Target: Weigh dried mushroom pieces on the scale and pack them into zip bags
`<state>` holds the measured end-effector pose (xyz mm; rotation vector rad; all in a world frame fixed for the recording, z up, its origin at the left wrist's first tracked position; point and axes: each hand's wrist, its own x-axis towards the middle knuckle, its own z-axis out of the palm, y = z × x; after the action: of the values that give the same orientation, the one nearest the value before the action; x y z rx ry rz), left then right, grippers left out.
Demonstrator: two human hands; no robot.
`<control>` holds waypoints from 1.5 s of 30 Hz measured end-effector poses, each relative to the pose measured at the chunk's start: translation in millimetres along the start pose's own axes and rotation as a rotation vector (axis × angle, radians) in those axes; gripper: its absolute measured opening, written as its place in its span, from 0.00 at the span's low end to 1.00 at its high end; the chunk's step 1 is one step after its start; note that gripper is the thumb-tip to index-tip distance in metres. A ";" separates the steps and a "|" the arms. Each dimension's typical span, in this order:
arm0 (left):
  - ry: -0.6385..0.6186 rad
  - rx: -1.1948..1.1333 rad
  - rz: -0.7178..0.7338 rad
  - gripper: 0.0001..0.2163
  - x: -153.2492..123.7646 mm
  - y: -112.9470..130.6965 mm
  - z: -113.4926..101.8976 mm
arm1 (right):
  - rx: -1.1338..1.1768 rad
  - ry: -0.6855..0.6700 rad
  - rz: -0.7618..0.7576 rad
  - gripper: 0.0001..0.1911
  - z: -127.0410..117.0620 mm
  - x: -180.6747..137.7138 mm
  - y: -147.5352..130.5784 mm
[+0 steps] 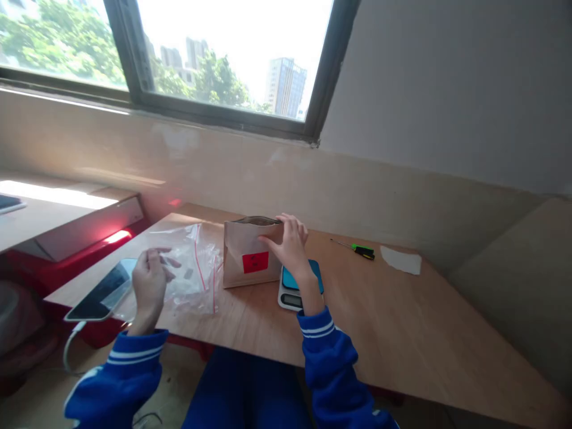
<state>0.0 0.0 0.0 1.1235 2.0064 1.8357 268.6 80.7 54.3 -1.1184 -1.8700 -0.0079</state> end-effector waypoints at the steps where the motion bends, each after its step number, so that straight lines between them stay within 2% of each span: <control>1: -0.081 0.179 0.024 0.20 13.5 -2.9 -1.2 | -0.012 0.016 0.032 0.31 0.8 -0.5 2.8; 3: -0.139 0.305 0.022 0.17 33.1 -7.4 -1.1 | 0.011 0.021 0.101 0.33 0.9 -2.4 8.1; 5: -0.113 0.381 0.040 0.18 40.2 -8.0 0.9 | 0.091 0.005 0.165 0.38 0.1 -5.1 12.7; 8: -0.012 0.518 0.215 0.24 31.0 -4.2 5.7 | 0.271 -0.015 0.259 0.45 0.9 -8.5 18.6; 10: -0.034 0.581 0.375 0.23 19.6 -6.2 10.7 | 0.386 -0.026 0.307 0.47 3.2 -9.4 21.8; 13: -0.258 0.709 0.476 0.23 5.7 -27.1 23.1 | 0.491 -0.041 0.366 0.41 6.3 -8.5 25.8; 15: -0.494 0.872 0.385 0.24 -0.4 -50.6 32.9 | 0.600 -0.036 0.404 0.33 6.7 -7.2 28.3; 18: -0.579 0.912 0.358 0.25 -5.2 -83.2 44.0 | 0.798 -0.007 0.425 0.22 7.8 -5.6 33.4; 20: -0.622 0.947 0.378 0.26 -5.7 -95.8 47.6 | 0.854 0.044 0.431 0.19 12.1 -4.8 38.3; 23: -0.639 0.991 0.375 0.26 -3.8 -102.0 49.3 | 0.866 0.184 0.452 0.18 25.1 -1.6 46.5; 28: -0.652 1.049 0.383 0.26 -0.4 -99.3 53.0 | 0.832 0.444 0.458 0.16 48.8 19.2 60.2; 32: -0.684 1.141 0.350 0.26 1.2 -92.6 61.2 | 0.775 0.532 0.437 0.17 60.0 44.3 74.2; 37: -0.683 1.165 0.345 0.25 2.3 -87.0 69.0 | 0.748 0.392 0.402 0.19 69.6 57.2 91.0; 41: -0.677 1.171 0.370 0.25 2.1 -87.6 69.0 | 0.738 0.276 0.400 0.21 72.4 51.6 97.8; 45: -0.660 1.147 0.395 0.25 0.6 -89.1 67.7 | 0.710 0.218 0.429 0.26 72.0 43.4 103.4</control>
<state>5.7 57.6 -95.8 2.1094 2.4104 0.0704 283.2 201.9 0.8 -0.9336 -1.2436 0.6957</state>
